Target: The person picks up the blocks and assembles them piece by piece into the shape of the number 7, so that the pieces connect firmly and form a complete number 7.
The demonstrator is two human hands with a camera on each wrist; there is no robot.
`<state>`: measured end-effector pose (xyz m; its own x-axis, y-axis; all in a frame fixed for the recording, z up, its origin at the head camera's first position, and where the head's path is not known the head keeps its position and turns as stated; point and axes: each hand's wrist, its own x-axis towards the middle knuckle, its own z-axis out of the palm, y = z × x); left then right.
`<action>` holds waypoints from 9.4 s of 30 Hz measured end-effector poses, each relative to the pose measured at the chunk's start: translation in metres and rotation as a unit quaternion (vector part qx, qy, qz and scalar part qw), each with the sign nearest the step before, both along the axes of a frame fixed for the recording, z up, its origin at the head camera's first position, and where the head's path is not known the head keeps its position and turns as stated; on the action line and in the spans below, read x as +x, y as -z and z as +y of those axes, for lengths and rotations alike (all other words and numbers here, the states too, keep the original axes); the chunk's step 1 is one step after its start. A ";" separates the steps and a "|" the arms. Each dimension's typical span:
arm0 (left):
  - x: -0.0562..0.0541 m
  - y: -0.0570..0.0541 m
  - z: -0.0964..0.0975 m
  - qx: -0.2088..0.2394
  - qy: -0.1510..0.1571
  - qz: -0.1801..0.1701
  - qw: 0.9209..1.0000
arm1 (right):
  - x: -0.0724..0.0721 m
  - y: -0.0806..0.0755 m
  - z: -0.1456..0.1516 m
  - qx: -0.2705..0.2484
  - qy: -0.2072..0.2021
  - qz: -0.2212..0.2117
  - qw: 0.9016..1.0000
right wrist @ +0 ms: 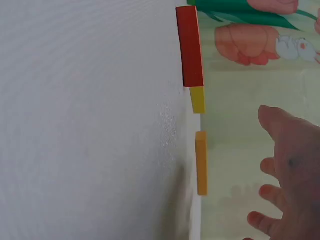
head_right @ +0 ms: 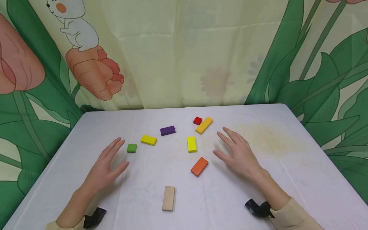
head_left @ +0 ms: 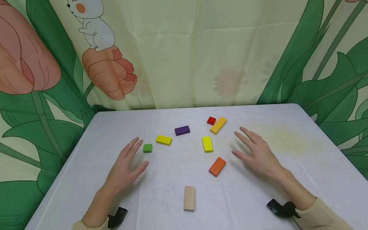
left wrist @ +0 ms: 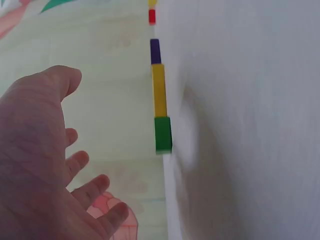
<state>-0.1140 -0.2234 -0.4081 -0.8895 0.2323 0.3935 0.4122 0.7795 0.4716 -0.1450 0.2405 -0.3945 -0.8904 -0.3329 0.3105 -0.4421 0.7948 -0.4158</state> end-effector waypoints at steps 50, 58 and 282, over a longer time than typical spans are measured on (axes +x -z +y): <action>0.026 0.008 0.080 -0.015 0.368 -0.035 0.929 | 0.003 0.021 -0.041 0.001 -0.093 -0.016 0.995; 0.028 0.006 0.081 -0.052 0.370 -0.009 0.927 | 0.002 0.020 -0.044 0.004 -0.098 -0.017 0.995; 0.009 0.014 0.111 -0.078 0.384 0.019 0.920 | -0.067 0.010 -0.090 -0.027 -0.113 -0.148 0.982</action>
<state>-0.1050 -0.1121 -0.4224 -0.4248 0.8432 0.3296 0.8840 0.3078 0.3518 -0.2120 0.1504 -0.4049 -0.8495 -0.5226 0.0718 -0.4580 0.6633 -0.5918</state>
